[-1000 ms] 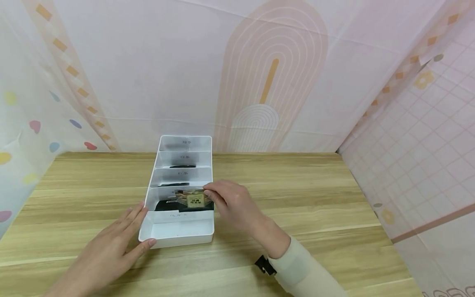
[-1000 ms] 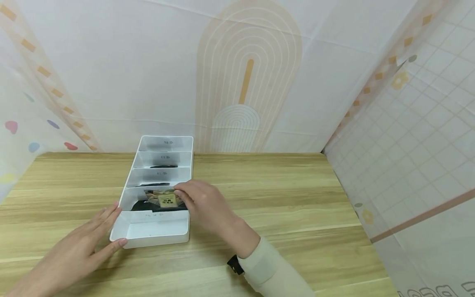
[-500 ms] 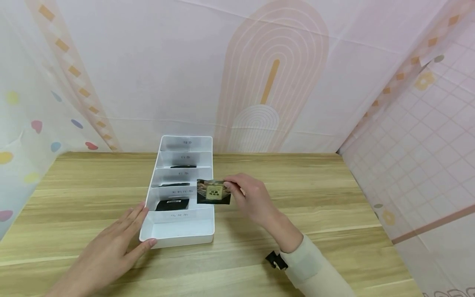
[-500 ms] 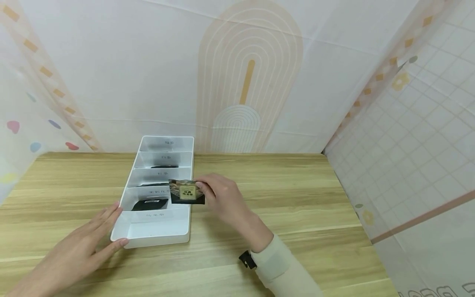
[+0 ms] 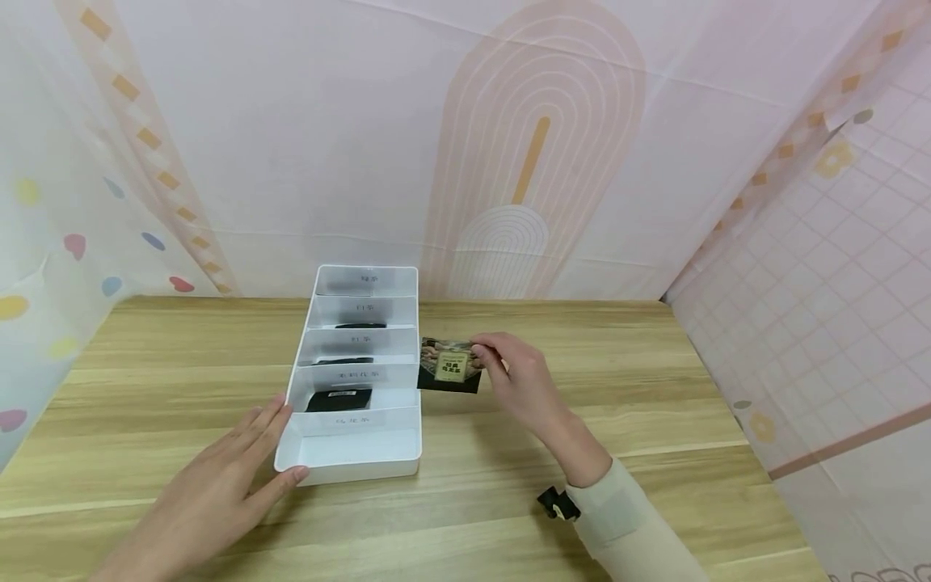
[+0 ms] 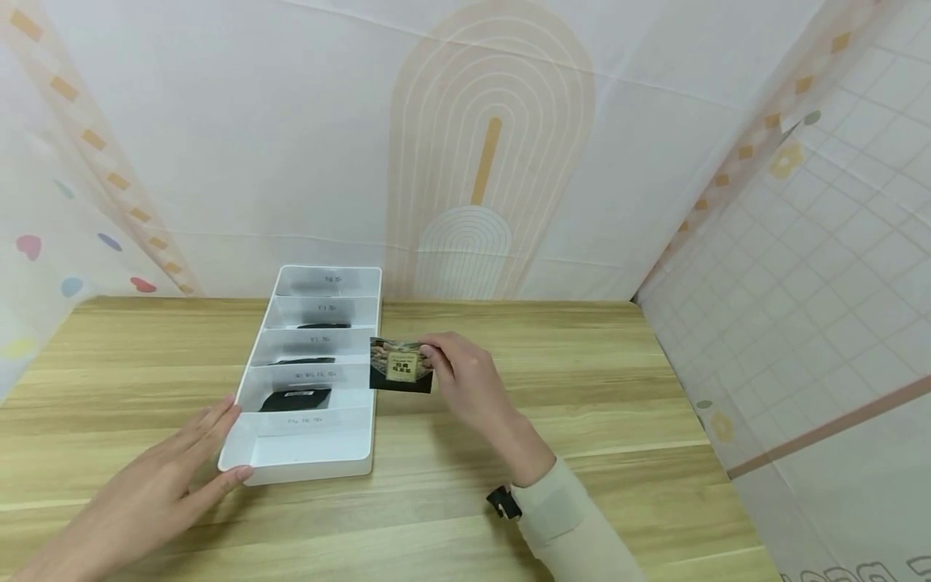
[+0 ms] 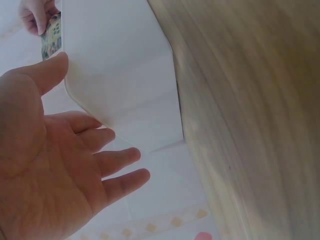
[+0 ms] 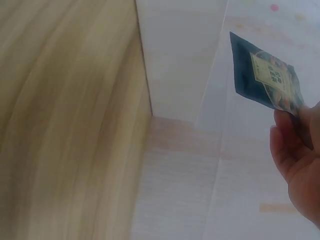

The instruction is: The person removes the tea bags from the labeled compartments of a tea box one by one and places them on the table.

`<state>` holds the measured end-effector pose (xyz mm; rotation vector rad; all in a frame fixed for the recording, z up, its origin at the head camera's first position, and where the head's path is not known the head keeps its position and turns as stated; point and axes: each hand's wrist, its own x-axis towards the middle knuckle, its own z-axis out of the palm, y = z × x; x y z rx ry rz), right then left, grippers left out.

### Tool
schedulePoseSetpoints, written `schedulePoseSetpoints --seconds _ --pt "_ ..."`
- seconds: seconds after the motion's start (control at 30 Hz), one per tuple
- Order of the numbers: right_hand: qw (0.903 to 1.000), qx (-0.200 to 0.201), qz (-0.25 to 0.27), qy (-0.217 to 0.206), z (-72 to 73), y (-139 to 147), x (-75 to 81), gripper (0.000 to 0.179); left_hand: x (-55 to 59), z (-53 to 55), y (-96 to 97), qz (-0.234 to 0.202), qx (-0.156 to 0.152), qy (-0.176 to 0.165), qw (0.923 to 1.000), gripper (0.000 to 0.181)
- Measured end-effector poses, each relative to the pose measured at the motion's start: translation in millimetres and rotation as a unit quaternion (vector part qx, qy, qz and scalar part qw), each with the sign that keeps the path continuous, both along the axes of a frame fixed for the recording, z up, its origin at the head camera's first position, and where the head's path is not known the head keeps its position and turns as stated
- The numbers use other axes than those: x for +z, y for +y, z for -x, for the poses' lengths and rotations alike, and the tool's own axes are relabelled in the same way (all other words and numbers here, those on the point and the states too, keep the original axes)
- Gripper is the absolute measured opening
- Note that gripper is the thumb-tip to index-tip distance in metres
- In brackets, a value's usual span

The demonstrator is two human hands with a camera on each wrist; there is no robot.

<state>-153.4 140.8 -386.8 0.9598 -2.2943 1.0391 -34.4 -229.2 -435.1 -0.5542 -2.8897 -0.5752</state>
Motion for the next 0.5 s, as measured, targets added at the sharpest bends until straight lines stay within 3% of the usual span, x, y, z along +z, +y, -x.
schedulePoseSetpoints --seconds 0.1,0.3,0.5 --pt "0.9999 -0.006 0.008 -0.012 3.4 6 -3.2 0.012 0.2 0.3 -0.6 -0.001 -0.001 -0.003 1.0000 0.084" --pt "0.9957 -0.023 0.035 -0.082 10.6 14 -12.4 0.014 -0.5 0.4 -0.5 -0.001 0.000 -0.005 1.0000 0.084" --pt "0.9909 -0.039 0.029 -0.126 19.1 21 -22.8 0.014 0.2 0.4 0.0 -0.001 0.004 -0.006 1.0000 0.084"
